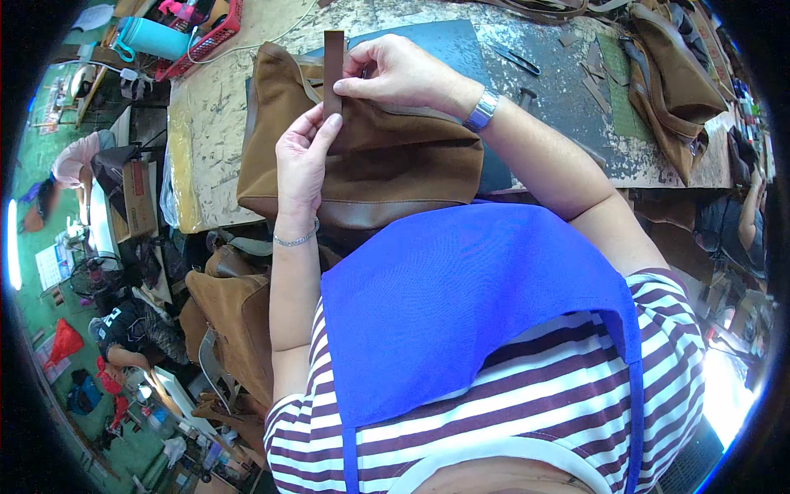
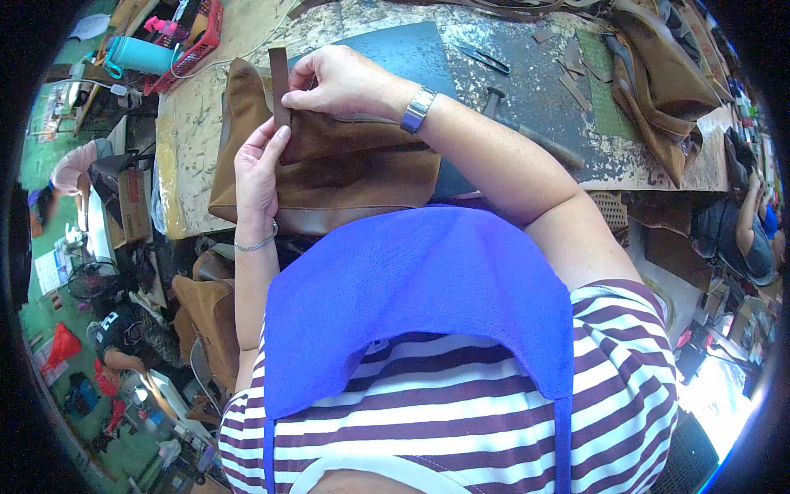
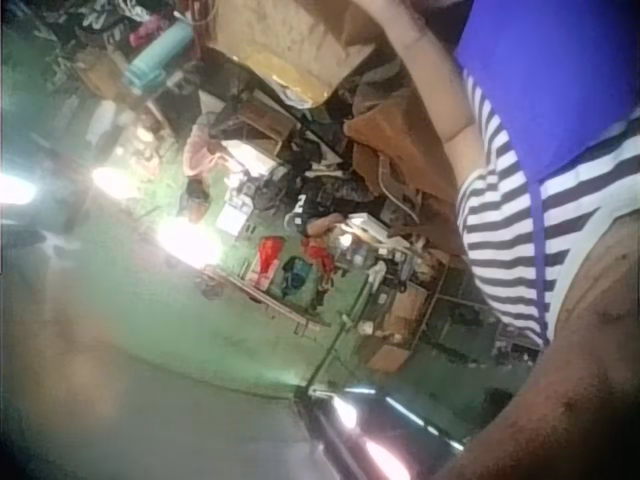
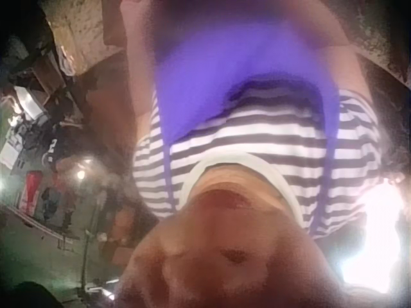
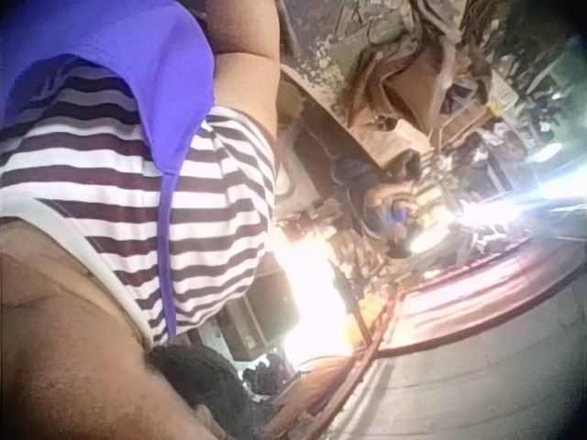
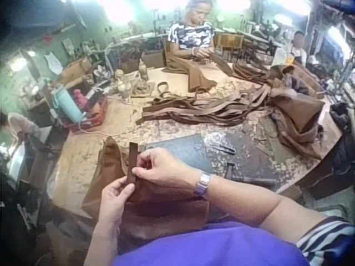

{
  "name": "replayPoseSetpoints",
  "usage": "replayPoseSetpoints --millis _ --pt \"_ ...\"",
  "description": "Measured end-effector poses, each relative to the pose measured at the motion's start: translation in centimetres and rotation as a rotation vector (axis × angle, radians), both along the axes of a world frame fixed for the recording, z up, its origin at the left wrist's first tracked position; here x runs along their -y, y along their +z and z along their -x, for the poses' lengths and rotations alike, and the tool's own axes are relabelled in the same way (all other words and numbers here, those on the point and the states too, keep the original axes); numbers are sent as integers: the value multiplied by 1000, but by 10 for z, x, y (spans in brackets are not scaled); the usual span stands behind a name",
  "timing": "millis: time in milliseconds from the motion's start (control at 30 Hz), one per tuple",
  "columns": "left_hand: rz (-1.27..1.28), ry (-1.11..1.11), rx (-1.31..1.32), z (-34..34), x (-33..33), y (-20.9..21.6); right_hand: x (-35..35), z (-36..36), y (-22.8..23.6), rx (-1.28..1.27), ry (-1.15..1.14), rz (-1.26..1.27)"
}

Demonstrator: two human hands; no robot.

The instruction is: Assembling and folding the edges of a leather bag at a workshop table.

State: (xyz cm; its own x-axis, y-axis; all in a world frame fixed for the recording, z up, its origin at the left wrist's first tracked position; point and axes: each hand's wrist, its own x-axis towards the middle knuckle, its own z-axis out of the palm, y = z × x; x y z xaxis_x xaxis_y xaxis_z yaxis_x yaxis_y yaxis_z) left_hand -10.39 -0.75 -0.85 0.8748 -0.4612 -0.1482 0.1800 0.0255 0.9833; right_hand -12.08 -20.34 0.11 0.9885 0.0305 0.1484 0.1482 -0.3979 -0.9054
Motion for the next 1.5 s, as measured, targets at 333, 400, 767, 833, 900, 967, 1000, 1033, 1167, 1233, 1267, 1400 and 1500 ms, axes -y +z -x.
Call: replayPoseSetpoints --millis 333,400,767,833,900,967,1000,1033,1167,1233,1267,1400,1500 --pt "-86 -28 8 -6 -2 5 0 0 -5 9 12 -8" --pt "-83 -8 -3 -6 3 7 1 0 -4 27 -5 -31" --pt "-122 39 36 -8 2 3 14 -25 35 -55 37 185" --pt "-90 36 -5 -8 2 3 9 -26 24 131 86 149" --pt "-87 28 -11 -8 1 4 10 -26 18 143 60 206" --pt "-83 26 -19 -8 -2 4 10 -25 14 154 41 263" --pt "-75 10 -2 -8 -1 3 11 -23 13 158 42 246" --pt "-67 -6 15 -9 -1 3 12 -22 11 163 42 230" --pt "-79 -45 -9 -13 0 7 10 -22 5 104 27 223" --pt "-122 -87 -21 -18 0 10 9 -24 -2 138 39 155" --pt "-124 -89 -21 -19 2 12 9 -24 -6 137 36 154" --pt "-167 -91 8 -21 7 13 7 -23 -8 141 22 138" --pt "-186 -100 63 -22 5 10 9 -18 -4 87 37 99"
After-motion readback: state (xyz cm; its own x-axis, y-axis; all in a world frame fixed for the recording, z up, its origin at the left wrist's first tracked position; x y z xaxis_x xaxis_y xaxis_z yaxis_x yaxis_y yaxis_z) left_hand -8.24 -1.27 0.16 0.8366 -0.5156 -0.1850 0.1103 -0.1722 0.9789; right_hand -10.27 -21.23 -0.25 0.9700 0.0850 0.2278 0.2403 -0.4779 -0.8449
